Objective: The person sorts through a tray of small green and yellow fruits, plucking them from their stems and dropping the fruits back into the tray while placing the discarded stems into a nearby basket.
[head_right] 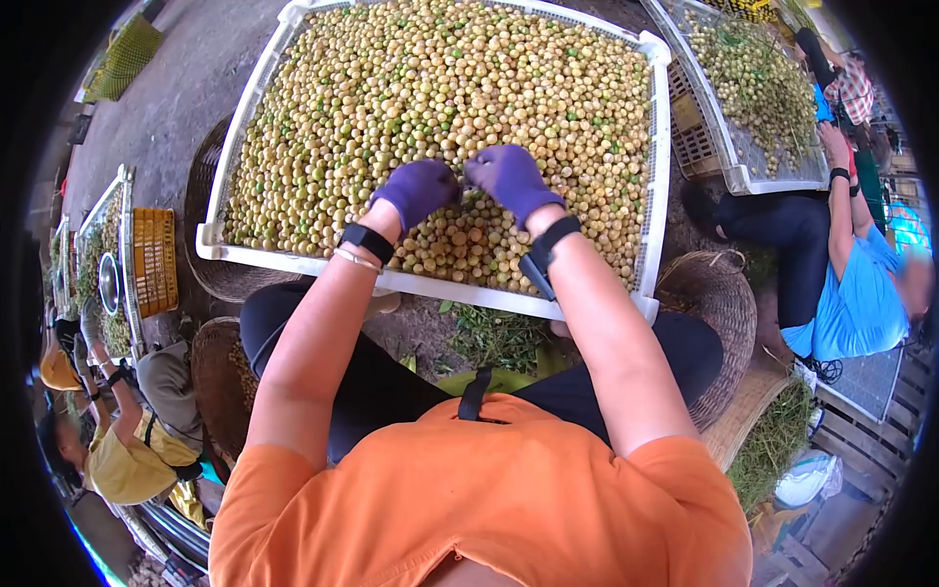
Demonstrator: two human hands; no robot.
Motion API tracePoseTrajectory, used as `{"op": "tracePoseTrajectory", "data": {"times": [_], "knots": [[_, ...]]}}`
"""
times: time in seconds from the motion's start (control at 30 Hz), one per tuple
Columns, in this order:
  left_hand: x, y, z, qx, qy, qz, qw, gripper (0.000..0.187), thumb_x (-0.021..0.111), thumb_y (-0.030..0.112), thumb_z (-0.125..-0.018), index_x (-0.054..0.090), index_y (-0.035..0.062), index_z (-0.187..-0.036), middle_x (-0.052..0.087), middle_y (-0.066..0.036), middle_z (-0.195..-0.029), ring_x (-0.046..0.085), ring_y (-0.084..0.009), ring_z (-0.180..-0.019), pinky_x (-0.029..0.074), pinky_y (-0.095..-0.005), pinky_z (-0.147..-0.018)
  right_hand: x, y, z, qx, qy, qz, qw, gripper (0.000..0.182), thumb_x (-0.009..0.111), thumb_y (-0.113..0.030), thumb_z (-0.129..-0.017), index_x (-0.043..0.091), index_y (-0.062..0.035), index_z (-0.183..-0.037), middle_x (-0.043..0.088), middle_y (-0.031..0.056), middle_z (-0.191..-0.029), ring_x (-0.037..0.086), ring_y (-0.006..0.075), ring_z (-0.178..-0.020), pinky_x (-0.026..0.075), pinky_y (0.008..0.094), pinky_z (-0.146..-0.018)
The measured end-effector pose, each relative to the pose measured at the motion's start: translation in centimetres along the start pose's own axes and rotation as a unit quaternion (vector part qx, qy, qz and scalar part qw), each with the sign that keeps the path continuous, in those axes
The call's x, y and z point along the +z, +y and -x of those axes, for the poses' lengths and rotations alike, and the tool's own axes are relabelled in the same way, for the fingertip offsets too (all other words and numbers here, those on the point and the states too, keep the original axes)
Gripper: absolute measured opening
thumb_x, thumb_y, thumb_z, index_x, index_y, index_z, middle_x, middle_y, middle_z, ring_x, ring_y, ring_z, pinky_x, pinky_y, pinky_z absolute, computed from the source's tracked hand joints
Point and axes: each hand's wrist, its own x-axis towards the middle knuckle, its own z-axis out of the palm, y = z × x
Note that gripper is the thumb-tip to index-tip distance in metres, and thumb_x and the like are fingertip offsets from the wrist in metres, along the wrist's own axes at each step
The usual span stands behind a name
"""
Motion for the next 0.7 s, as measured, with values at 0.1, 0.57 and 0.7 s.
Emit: {"op": "tracePoseTrajectory", "data": {"times": [0.1,0.57,0.7], "knots": [[0.7,1.8,1.6,0.015,-0.006,0.006,1.000,0.029,0.059,0.032,-0.084,0.069,0.0059,-0.092,0.067,-0.019,-0.096,0.064,-0.0353,-0.090,0.051,-0.0424,-0.082,-1.8,1.0,0.5,0.079,-0.020,-0.420,0.904,0.030,0.063,-0.032,-0.088,0.067,-0.0052,-0.102,0.064,0.0046,-0.080,0.057,0.0085,-0.060,0.043,0.0221,-0.045],[-2.7,-1.8,3.8,-0.096,0.017,-0.022,0.995,0.029,0.058,0.032,-0.083,0.069,0.0068,-0.092,0.067,-0.018,-0.095,0.064,-0.0357,-0.090,0.051,-0.0430,-0.081,2.9,-0.5,-2.2,-0.159,0.030,0.354,0.921,0.013,0.055,-0.019,-0.086,0.063,-0.0088,-0.089,0.062,0.0146,-0.088,0.064,0.0343,-0.081,0.051,0.0447,-0.069],[-0.9,-0.6,5.3,-0.046,-0.025,-0.047,0.998,0.028,0.057,0.032,-0.085,0.069,0.0078,-0.095,0.067,-0.018,-0.097,0.065,-0.0348,-0.089,0.051,-0.0441,-0.081,3.1,-1.2,-2.1,-0.163,0.015,0.375,0.913,0.015,0.056,-0.015,-0.083,0.068,-0.0068,-0.087,0.066,0.0171,-0.093,0.067,0.0325,-0.083,0.054,0.0435,-0.070]]}}
